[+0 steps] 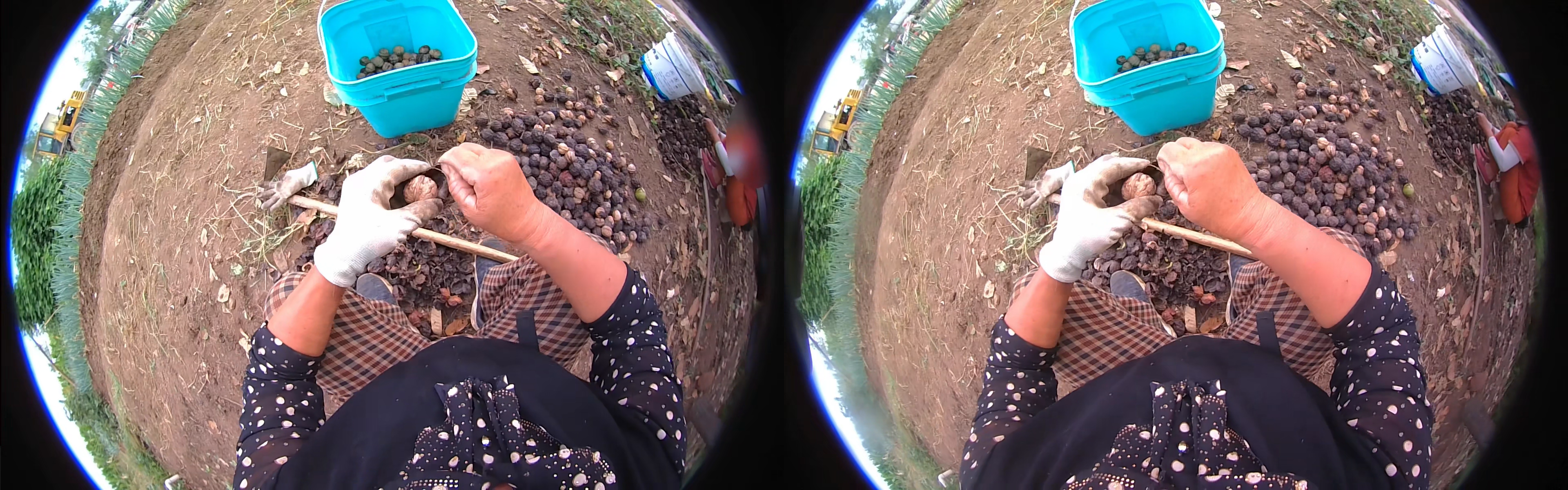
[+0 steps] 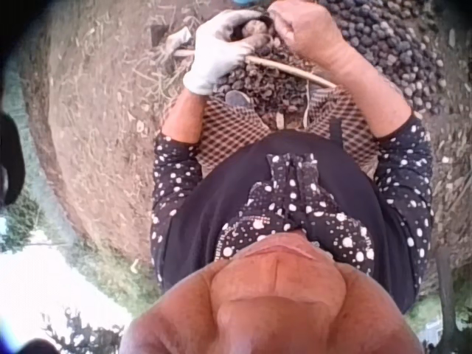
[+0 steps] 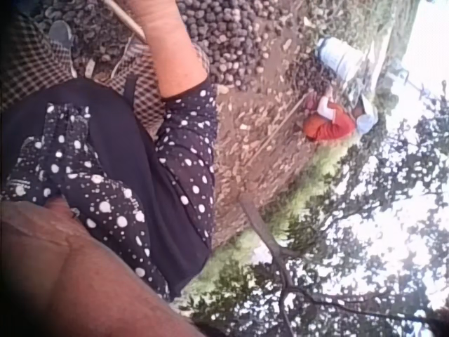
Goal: The person sits on the ground and peels the outer husks off dark brown nuts by hand. They place the peeled nuts into a nearby teal bucket and discard the husks onto the ground.
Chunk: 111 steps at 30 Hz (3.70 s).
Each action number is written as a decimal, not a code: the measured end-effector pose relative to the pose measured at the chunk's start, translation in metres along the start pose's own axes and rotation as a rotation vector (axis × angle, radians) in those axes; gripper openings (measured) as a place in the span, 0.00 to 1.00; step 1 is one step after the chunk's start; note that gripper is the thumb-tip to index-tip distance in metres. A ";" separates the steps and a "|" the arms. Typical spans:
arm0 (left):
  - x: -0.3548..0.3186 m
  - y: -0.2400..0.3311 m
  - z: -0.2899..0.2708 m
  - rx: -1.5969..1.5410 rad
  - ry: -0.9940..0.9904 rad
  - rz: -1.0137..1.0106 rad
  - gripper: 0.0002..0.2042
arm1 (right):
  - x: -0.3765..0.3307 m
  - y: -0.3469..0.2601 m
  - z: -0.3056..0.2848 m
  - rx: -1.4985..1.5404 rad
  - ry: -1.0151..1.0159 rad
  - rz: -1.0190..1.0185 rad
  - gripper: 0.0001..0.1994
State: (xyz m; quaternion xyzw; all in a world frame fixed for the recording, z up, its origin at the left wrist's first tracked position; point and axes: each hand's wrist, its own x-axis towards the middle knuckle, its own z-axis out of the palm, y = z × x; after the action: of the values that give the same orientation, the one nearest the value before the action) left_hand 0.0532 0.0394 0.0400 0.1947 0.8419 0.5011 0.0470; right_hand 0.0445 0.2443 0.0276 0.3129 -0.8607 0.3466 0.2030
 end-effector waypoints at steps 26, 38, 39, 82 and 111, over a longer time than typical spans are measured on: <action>0.012 -0.028 -0.012 -1.158 0.046 -0.439 0.27 | 0.006 -0.006 -0.018 0.250 -0.228 0.358 0.12; 0.011 -0.026 -0.007 -0.675 0.007 -0.398 0.25 | 0.010 0.000 -0.012 0.449 -0.280 0.365 0.26; 0.009 -0.029 0.001 -0.665 -0.004 -0.373 0.24 | 0.008 0.003 -0.006 0.422 -0.331 0.276 0.23; 0.034 -0.035 -0.011 -0.766 0.274 -0.641 0.21 | -0.101 0.296 0.192 -0.213 -0.848 0.716 0.28; 0.037 -0.033 -0.015 -0.808 0.285 -0.621 0.23 | -0.054 0.327 0.163 0.404 -0.359 0.890 0.26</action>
State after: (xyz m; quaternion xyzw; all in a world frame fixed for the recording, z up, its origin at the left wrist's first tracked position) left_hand 0.0056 0.0275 0.0235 -0.1673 0.5979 0.7695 0.1496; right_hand -0.1602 0.3325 -0.2673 0.0038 -0.8476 0.4994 -0.1791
